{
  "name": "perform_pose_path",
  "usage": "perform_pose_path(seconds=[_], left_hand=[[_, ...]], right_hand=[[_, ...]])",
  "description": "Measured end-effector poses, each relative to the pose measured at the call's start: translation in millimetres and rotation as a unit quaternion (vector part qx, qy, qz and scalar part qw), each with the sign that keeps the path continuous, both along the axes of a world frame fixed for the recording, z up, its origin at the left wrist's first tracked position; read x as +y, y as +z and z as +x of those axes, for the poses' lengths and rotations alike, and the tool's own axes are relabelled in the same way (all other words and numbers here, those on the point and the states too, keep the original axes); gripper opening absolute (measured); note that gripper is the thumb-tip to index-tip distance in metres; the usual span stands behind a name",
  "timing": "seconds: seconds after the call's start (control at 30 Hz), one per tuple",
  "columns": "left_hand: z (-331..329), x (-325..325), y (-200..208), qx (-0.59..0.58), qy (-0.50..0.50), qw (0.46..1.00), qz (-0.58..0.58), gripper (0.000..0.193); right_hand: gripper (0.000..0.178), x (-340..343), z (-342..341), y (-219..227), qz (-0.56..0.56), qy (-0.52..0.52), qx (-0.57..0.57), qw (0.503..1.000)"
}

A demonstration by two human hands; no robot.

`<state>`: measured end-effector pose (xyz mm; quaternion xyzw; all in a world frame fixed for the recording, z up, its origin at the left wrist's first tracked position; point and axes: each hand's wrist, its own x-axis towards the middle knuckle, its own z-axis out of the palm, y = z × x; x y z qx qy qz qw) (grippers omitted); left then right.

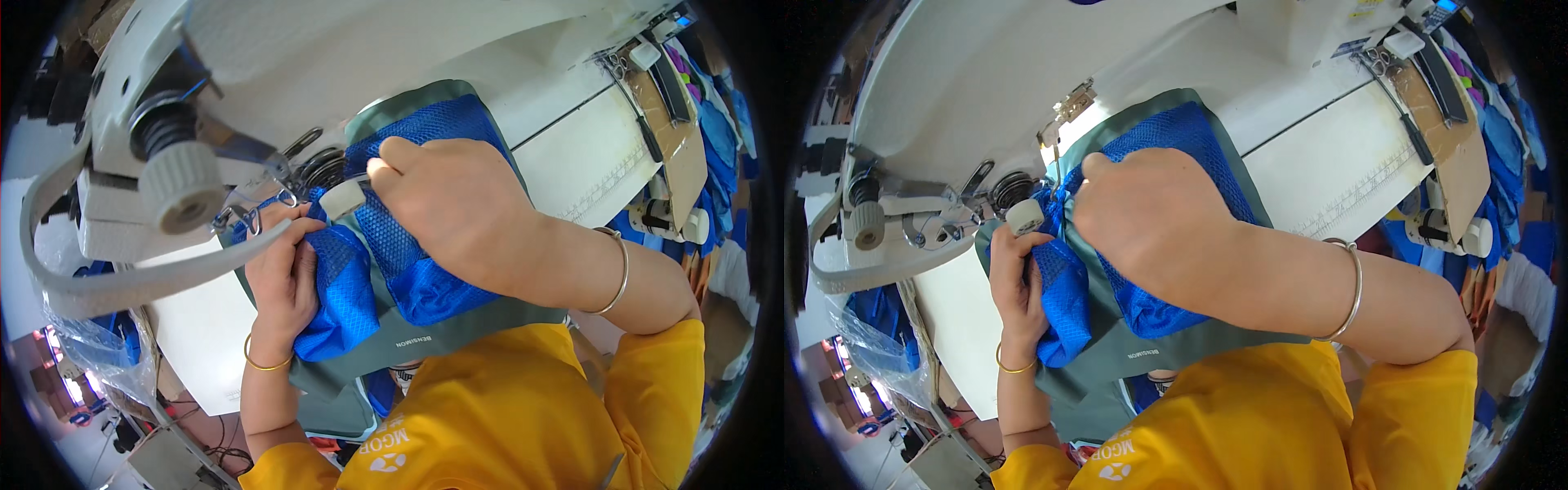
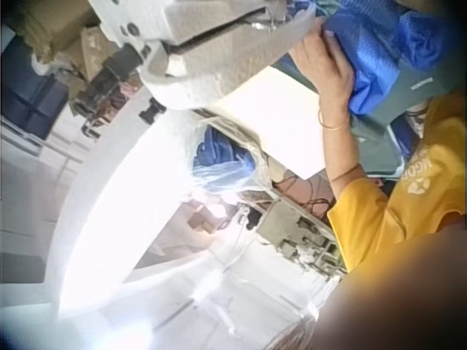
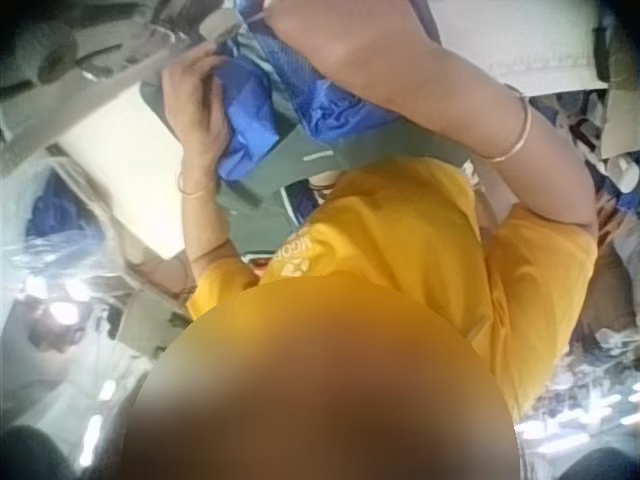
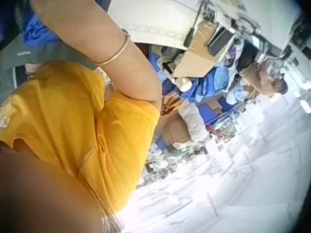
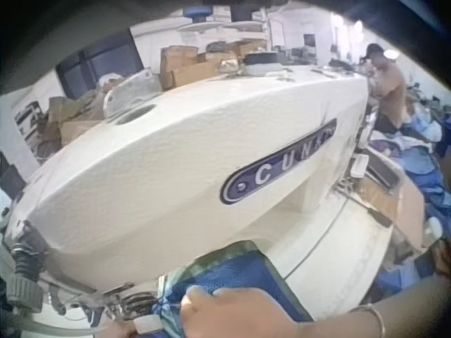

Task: Sewing blue mesh pockets onto a green fabric base using an industrial sewing machine.

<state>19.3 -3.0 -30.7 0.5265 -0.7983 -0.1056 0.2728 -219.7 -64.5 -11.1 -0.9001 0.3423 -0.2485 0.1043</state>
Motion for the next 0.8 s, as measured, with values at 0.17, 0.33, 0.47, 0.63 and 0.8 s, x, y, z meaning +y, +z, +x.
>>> perform_pose_path(seconds=[0.17,0.33,0.47,0.63,0.8], left_hand=[[-4,1,-1,0.076,0.019,0.997,0.003,0.022],[-6,1,9,-0.044,0.010,0.999,-0.017,0.029],[-5,-1,9,-0.074,-0.010,0.996,-0.053,0.035],[-5,1,10,-0.092,-0.003,0.995,-0.049,0.030],[-6,1,11,-0.077,-0.001,0.996,-0.033,0.025]], right_hand=[[0.018,1,12,3,0.022,-0.016,0.089,0.996],[0.029,3,15,-4,-0.015,-0.033,0.082,0.996],[0.033,4,17,-9,-0.027,-0.031,0.081,0.996],[0.007,-3,15,-21,-0.046,-0.014,0.000,0.999],[0.007,-16,12,-37,-0.063,0.010,-0.034,0.997]])
